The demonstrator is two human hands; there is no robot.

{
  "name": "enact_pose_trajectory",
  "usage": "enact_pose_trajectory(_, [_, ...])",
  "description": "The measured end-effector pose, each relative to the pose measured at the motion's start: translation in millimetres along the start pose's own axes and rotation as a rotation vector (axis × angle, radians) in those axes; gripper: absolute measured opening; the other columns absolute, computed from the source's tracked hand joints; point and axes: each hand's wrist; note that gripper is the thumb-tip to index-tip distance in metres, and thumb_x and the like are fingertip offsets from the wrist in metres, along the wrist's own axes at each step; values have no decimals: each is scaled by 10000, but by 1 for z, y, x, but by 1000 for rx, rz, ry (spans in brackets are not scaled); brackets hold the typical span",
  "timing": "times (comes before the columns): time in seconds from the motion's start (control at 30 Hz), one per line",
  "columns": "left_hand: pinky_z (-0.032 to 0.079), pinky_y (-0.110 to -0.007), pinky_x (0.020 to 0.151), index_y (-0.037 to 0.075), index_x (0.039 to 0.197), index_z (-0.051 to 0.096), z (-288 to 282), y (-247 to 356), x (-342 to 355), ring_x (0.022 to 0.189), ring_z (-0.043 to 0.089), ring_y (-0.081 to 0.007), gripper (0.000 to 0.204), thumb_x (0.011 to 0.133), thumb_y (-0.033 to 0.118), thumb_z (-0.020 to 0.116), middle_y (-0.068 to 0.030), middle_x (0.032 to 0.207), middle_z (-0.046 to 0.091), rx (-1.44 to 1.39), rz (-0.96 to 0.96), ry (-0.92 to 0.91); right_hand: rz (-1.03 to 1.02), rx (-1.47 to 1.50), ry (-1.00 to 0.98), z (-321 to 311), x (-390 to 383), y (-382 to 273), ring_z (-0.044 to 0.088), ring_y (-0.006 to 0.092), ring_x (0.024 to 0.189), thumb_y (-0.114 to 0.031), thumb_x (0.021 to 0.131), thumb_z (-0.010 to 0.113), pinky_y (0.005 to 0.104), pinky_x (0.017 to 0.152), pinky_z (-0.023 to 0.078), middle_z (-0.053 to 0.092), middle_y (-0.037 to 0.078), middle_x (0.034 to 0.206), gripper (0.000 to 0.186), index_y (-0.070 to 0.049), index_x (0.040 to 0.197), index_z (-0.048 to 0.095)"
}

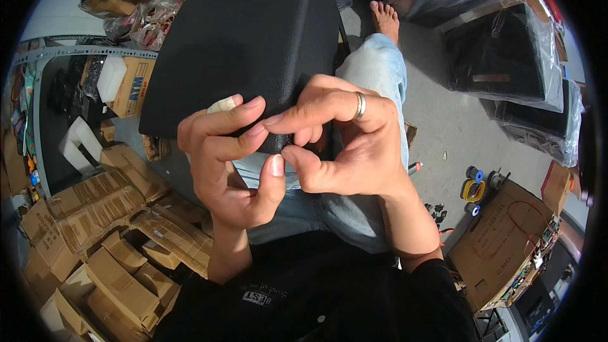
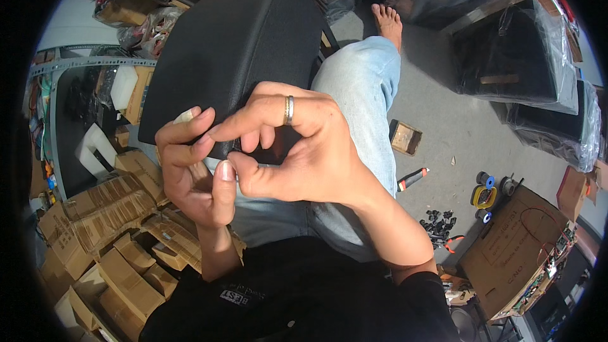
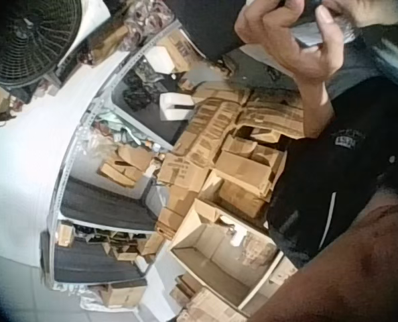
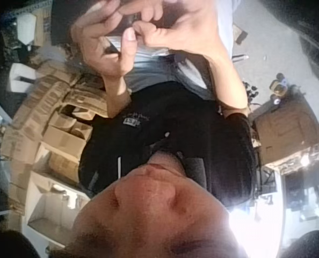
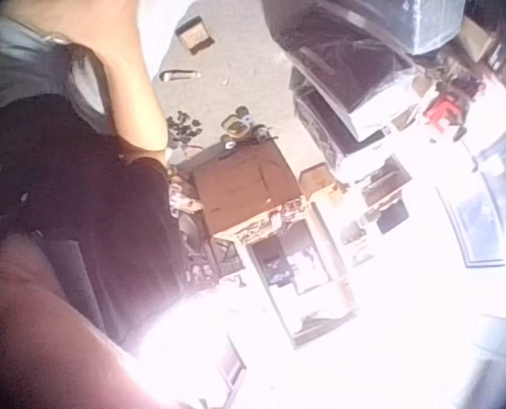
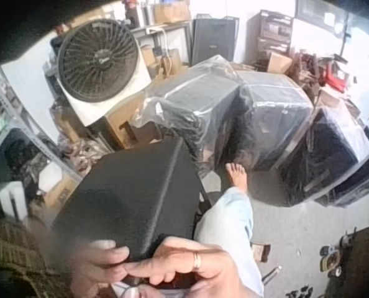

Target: The person holds a black speaker enclosure and uses a small metal tool to pry at a seam or edge. They repeatedly insert the tool into the gap and apply pressure to separate the parts.

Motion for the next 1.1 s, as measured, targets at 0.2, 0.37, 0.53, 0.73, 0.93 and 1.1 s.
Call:
enact_pose_trajectory(0.2, [441, -383, 979, 87, 1062, 674, -4, 3, 1, 1092, 586, -252, 278, 813, 203, 717, -99, 1187, 719, 20, -2, -16, -60, 12, -36, 0, -2, 5, 564, 73, 639, 79, 708, 778, 213, 565, 436, 640, 39, 773, 282, -23, 970, 802])
enact_pose_trajectory(0.37, [445, -377, 983, 73, 1060, 675, -4, 3, 3, 1094, 579, -251, 285, 808, 199, 718, -104, 1177, 718, 19, 8, -10, -48, 59, -52, -2, -1, 5, 565, 68, 638, 91, 713, 773, 211, 560, 435, 640, 38, 768, 295, -24, 984, 802])
enact_pose_trajectory(0.53, [442, -376, 986, 72, 1060, 675, -2, 3, 1, 1098, 578, -250, 289, 800, 191, 716, -106, 1186, 718, 2, 0, -1, -53, 49, -39, 0, -2, 5, 549, 64, 650, 48, 709, 797, 201, 554, 405, 636, 34, 782, 293, -29, 992, 797])
enact_pose_trajectory(0.73, [432, -374, 994, 75, 1060, 675, -2, 3, -1, 1110, 574, -248, 290, 797, 189, 716, -101, 1193, 718, 0, -19, 0, 15, 18, 19, 4, -7, 5, 568, 53, 666, -40, 722, 812, 218, 553, 367, 635, -23, 736, 250, -87, 967, 815])
enact_pose_trajectory(0.93, [432, -375, 996, 79, 1070, 673, -1, 3, -1, 1111, 577, -252, 294, 798, 185, 712, -101, 1197, 716, -5, -4, -5, 82, 60, 68, 9, -12, -1, 511, 53, 659, -28, 709, 783, 212, 579, 360, 631, -26, 758, 275, -91, 974, 816])
enact_pose_trajectory(1.1, [435, -379, 996, 79, 1084, 671, -1, 3, 0, 1122, 573, -254, 301, 803, 177, 710, -103, 1203, 713, -12, -3, -13, 123, 53, 73, 8, -15, -1, 543, 47, 678, -34, 706, 790, 210, 580, 361, 649, -16, 780, 272, -90, 971, 817])
Point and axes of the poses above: each hand's wrist, its own x-axis towards the middle knuckle, its own z-axis out of the palm, y = z × x
